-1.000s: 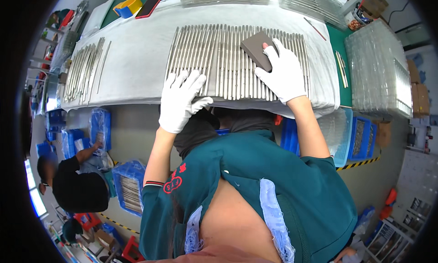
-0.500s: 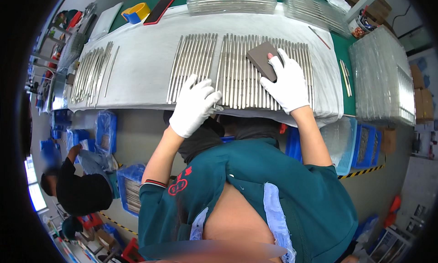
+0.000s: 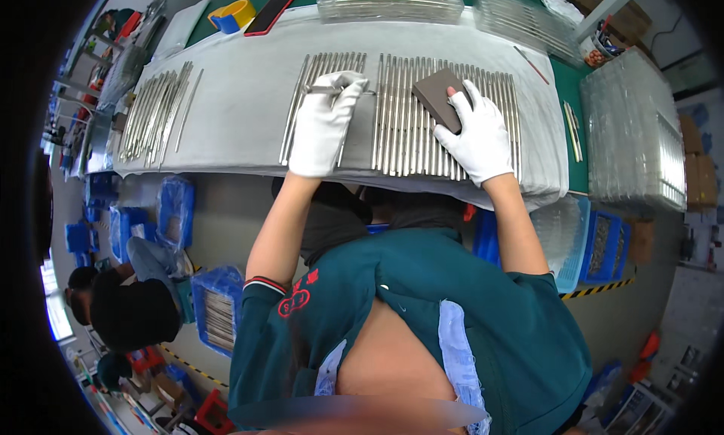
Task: The person is sorting and inspecting metal rods at a workbench.
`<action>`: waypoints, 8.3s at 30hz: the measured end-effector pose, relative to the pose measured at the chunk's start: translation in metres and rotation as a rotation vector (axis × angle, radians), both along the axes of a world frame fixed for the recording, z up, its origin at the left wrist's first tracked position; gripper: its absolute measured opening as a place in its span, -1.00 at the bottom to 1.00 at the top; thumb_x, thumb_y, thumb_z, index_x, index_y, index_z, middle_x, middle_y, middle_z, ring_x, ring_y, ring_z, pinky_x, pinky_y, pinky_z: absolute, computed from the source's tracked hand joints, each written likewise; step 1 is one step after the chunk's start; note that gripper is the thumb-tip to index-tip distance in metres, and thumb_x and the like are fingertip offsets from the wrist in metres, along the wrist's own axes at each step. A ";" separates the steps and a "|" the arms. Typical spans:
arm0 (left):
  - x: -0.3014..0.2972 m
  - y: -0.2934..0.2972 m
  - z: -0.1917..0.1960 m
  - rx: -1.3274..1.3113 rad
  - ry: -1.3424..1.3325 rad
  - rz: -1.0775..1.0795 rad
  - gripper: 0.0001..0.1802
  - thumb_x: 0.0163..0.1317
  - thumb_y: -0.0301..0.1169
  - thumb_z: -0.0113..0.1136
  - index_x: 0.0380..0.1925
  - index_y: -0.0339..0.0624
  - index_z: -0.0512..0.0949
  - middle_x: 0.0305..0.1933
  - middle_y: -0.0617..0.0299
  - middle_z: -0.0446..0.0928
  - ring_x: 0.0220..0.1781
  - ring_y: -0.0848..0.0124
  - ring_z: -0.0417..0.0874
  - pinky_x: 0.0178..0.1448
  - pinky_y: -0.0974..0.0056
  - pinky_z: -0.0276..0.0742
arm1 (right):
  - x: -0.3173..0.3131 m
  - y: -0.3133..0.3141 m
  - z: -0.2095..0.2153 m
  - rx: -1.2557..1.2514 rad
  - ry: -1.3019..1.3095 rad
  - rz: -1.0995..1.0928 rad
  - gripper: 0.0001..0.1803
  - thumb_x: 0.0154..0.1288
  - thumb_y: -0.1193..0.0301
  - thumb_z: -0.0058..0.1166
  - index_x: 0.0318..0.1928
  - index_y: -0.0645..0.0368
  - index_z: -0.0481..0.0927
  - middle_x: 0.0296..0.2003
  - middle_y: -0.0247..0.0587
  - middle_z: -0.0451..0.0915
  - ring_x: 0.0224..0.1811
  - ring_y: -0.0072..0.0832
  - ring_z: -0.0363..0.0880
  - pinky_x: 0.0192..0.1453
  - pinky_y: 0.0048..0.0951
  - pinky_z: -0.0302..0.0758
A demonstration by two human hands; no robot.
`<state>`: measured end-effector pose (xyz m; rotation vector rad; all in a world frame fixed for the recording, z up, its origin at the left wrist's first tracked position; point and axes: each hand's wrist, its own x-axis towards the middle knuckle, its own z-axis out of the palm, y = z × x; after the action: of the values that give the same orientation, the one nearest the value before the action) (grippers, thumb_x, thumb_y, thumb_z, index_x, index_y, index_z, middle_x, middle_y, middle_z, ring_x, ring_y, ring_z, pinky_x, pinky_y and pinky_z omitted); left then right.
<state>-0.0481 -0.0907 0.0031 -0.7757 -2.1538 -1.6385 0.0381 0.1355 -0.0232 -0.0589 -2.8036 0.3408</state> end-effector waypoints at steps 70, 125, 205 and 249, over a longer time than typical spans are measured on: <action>0.086 -0.032 -0.050 0.225 -1.395 -0.267 -0.61 0.39 -0.11 0.09 -0.36 -0.24 0.61 -0.72 0.40 0.30 -0.73 0.64 0.19 -0.60 0.44 0.10 | 0.024 -0.022 0.062 0.029 -0.019 0.517 -0.44 -0.21 0.40 0.41 -0.04 -0.24 0.70 0.17 0.04 0.44 0.11 0.00 0.41 0.22 -0.05 0.33; 0.094 -0.026 -0.058 -0.100 -1.103 -0.165 -0.63 0.41 -0.15 0.03 -0.32 -0.27 0.56 -0.61 0.23 0.49 -0.55 0.48 0.47 -0.33 0.33 0.41 | 0.020 -0.018 0.060 0.075 -0.088 0.598 -0.32 -0.26 0.53 0.39 0.01 -0.30 0.68 0.18 0.02 0.42 0.09 0.07 0.42 0.24 -0.04 0.33; -0.035 -0.013 -0.016 -0.924 0.549 -0.188 -0.63 0.17 -0.52 0.05 0.01 -0.12 0.56 -0.05 0.08 0.56 0.00 0.14 0.59 0.07 0.15 0.51 | -0.048 0.114 -0.017 -0.438 0.619 -0.087 -0.25 0.10 0.22 0.37 0.28 0.20 0.42 0.22 0.01 0.46 0.26 -0.18 0.45 0.31 -0.34 0.38; -0.019 -0.036 -0.027 -0.955 -0.027 0.482 -0.51 0.31 0.03 0.02 0.02 -0.06 0.60 -0.01 0.13 0.60 -0.11 0.00 0.63 -0.03 0.02 0.58 | -0.051 0.107 -0.025 -0.662 0.320 -0.092 -0.25 0.24 0.23 0.29 0.39 0.11 0.32 0.27 -0.11 0.43 0.23 -0.44 0.45 0.31 -0.47 0.34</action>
<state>-0.0668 -0.1272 -0.0241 -0.3676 -2.8205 -0.3381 -0.0130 0.2422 -0.0479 -0.2546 -2.2559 1.1269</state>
